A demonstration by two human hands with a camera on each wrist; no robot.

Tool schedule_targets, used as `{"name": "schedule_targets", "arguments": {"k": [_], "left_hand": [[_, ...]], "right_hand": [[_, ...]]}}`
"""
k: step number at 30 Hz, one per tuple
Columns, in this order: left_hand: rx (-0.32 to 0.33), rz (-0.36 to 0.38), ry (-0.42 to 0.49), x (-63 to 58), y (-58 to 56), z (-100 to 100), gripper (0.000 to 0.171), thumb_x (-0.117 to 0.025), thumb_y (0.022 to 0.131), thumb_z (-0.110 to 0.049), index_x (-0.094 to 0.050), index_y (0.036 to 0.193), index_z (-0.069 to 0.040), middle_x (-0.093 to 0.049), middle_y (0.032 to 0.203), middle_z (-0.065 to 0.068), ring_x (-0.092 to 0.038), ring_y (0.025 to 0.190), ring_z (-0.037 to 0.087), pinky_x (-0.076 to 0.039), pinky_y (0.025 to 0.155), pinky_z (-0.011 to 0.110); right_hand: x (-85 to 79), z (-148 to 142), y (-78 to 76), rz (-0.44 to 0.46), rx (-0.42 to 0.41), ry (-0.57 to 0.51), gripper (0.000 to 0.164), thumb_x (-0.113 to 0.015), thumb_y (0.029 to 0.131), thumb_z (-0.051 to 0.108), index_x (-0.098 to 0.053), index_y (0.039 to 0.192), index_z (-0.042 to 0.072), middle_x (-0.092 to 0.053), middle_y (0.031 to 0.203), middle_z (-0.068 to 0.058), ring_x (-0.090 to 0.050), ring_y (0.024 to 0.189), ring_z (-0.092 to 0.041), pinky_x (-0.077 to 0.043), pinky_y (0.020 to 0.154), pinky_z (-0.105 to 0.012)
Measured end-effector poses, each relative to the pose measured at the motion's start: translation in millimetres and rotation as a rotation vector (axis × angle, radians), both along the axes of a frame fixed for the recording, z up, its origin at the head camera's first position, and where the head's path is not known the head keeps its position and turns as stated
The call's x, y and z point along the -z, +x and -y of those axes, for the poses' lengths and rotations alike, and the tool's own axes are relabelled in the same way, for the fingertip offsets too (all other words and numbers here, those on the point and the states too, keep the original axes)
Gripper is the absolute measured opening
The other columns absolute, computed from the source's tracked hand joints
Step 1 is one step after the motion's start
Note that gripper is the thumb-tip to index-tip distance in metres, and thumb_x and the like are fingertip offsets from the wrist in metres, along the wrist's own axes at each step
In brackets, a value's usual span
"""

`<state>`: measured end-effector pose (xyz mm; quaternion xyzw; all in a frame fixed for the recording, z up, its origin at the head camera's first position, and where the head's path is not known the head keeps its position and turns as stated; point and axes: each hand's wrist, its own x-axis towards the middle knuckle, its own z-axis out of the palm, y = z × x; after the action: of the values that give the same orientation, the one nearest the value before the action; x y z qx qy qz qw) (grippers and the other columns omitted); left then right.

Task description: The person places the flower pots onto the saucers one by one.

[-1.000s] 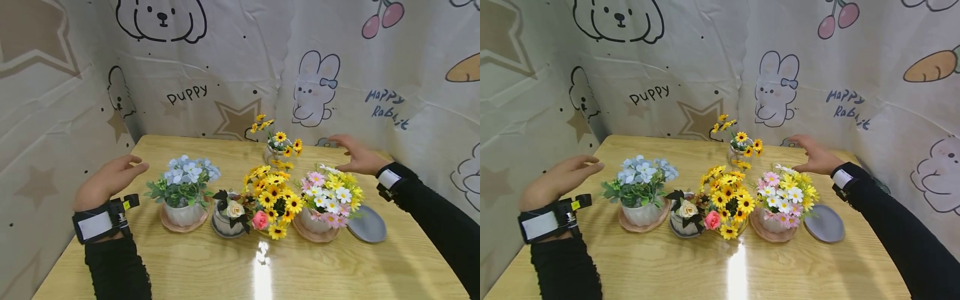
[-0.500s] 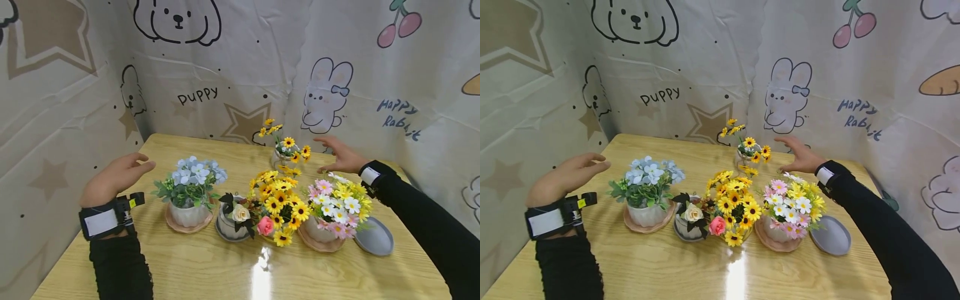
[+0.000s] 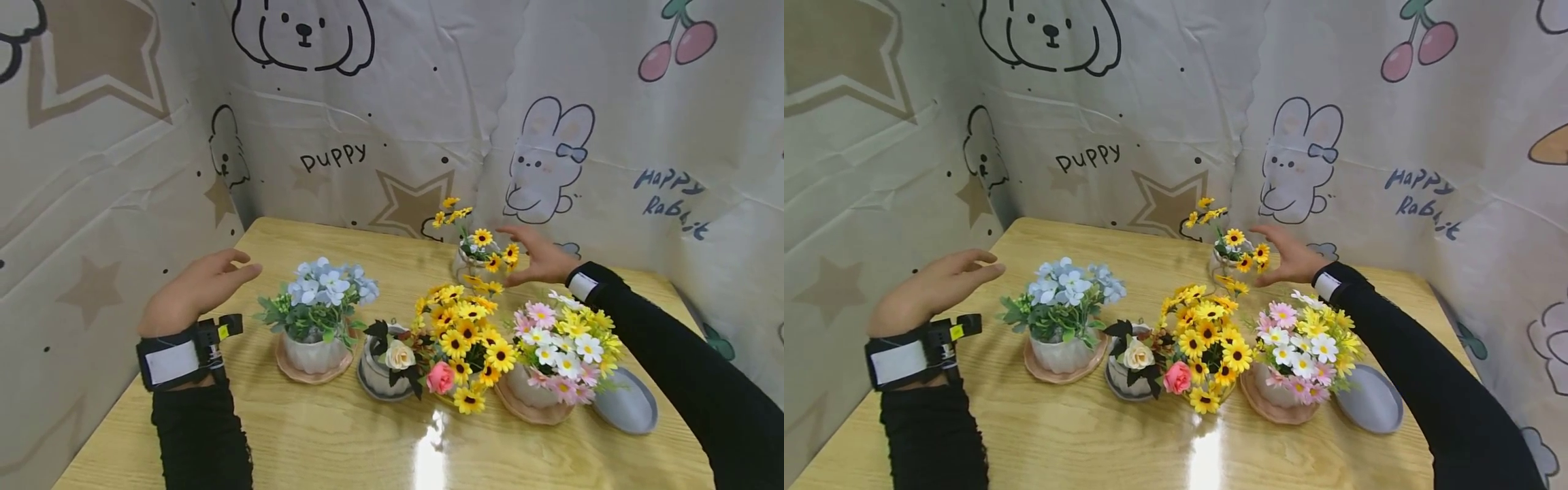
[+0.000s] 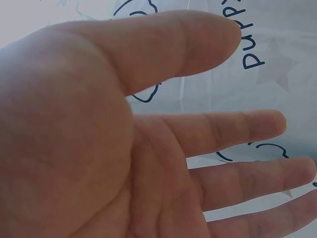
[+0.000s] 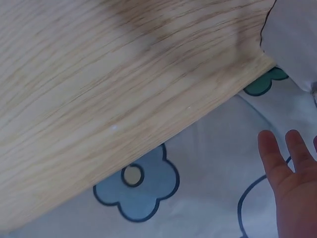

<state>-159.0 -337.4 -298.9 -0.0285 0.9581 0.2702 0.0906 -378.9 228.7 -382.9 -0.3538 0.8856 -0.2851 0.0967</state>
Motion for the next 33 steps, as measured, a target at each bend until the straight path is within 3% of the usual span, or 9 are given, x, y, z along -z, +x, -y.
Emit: {"name": "schedule_targets", "arguments": {"k": [5, 11, 16, 19, 25, 29, 33], "left_hand": [[0.006, 0.001, 0.001, 1.7, 1.0, -1.0, 0.073, -0.041, 0.114, -0.047, -0.037, 0.155, 0.014, -0.044, 0.150, 0.045, -0.049, 0.132, 0.060, -0.046, 0.105, 0.072], [0.012, 0.003, -0.003, 0.2, 2.0, 2.1, 0.073, -0.040, 0.115, -0.044, -0.035, 0.156, 0.016, -0.040, 0.154, 0.043, -0.044, 0.137, 0.060, -0.042, 0.108, 0.072], [0.019, -0.002, 0.003, -1.0, 2.4, 2.5, 0.072, -0.040, 0.115, -0.043, -0.034, 0.157, 0.016, -0.041, 0.153, 0.043, -0.045, 0.137, 0.060, -0.043, 0.108, 0.071], [0.017, -0.006, 0.007, -0.1, 3.0, 1.9, 0.072, -0.040, 0.116, -0.044, -0.035, 0.157, 0.015, -0.042, 0.152, 0.043, -0.047, 0.136, 0.060, -0.044, 0.107, 0.070], [0.009, 0.009, 0.018, 0.0, 2.8, 0.9, 0.072, -0.039, 0.116, -0.044, -0.033, 0.159, 0.013, -0.040, 0.155, 0.042, -0.044, 0.138, 0.060, -0.043, 0.108, 0.071], [0.009, 0.007, 0.017, -1.1, 1.2, 1.3, 0.072, -0.040, 0.115, -0.045, -0.034, 0.159, 0.012, -0.040, 0.156, 0.042, -0.044, 0.139, 0.059, -0.042, 0.108, 0.071], [0.003, 0.005, 0.001, -1.8, 0.8, 2.2, 0.072, -0.040, 0.115, -0.044, -0.034, 0.158, 0.013, -0.038, 0.157, 0.042, -0.043, 0.139, 0.059, -0.041, 0.110, 0.072]], "right_hand": [[9.4, 9.2, -2.1, -0.036, -0.023, -0.007, 0.104, -0.094, 0.079, 0.020, -0.034, 0.162, 0.002, -0.032, 0.165, -0.028, -0.035, 0.148, -0.052, -0.031, 0.121, -0.070], [15.5, 25.6, -3.4, 0.009, -0.027, -0.066, 0.101, -0.092, 0.082, 0.008, -0.031, 0.162, -0.002, -0.030, 0.163, -0.030, -0.033, 0.148, -0.051, -0.030, 0.121, -0.070], [29.0, 31.8, -14.8, -0.069, -0.080, -0.109, 0.096, -0.094, 0.081, 0.012, -0.039, 0.158, -0.002, -0.040, 0.158, -0.028, -0.038, 0.145, -0.048, -0.029, 0.120, -0.069], [35.5, 35.6, -18.5, -0.070, -0.094, -0.123, 0.092, -0.092, 0.082, 0.010, -0.041, 0.156, -0.005, -0.044, 0.155, -0.029, -0.041, 0.142, -0.049, -0.031, 0.119, -0.068], [37.0, 41.5, -17.9, 0.012, -0.112, -0.169, 0.092, -0.084, 0.085, 0.007, -0.033, 0.160, -0.010, -0.038, 0.159, -0.035, -0.037, 0.145, -0.054, -0.026, 0.121, -0.071], [37.7, 42.9, -16.0, -0.026, -0.110, -0.196, 0.092, -0.084, 0.086, 0.013, -0.034, 0.159, -0.012, -0.040, 0.156, -0.037, -0.039, 0.143, -0.056, -0.030, 0.117, -0.074], [35.4, 48.0, -16.5, -0.029, -0.102, -0.207, 0.087, -0.084, 0.086, 0.009, -0.037, 0.154, -0.016, -0.045, 0.150, -0.040, -0.044, 0.137, -0.058, -0.034, 0.115, -0.074]]}}
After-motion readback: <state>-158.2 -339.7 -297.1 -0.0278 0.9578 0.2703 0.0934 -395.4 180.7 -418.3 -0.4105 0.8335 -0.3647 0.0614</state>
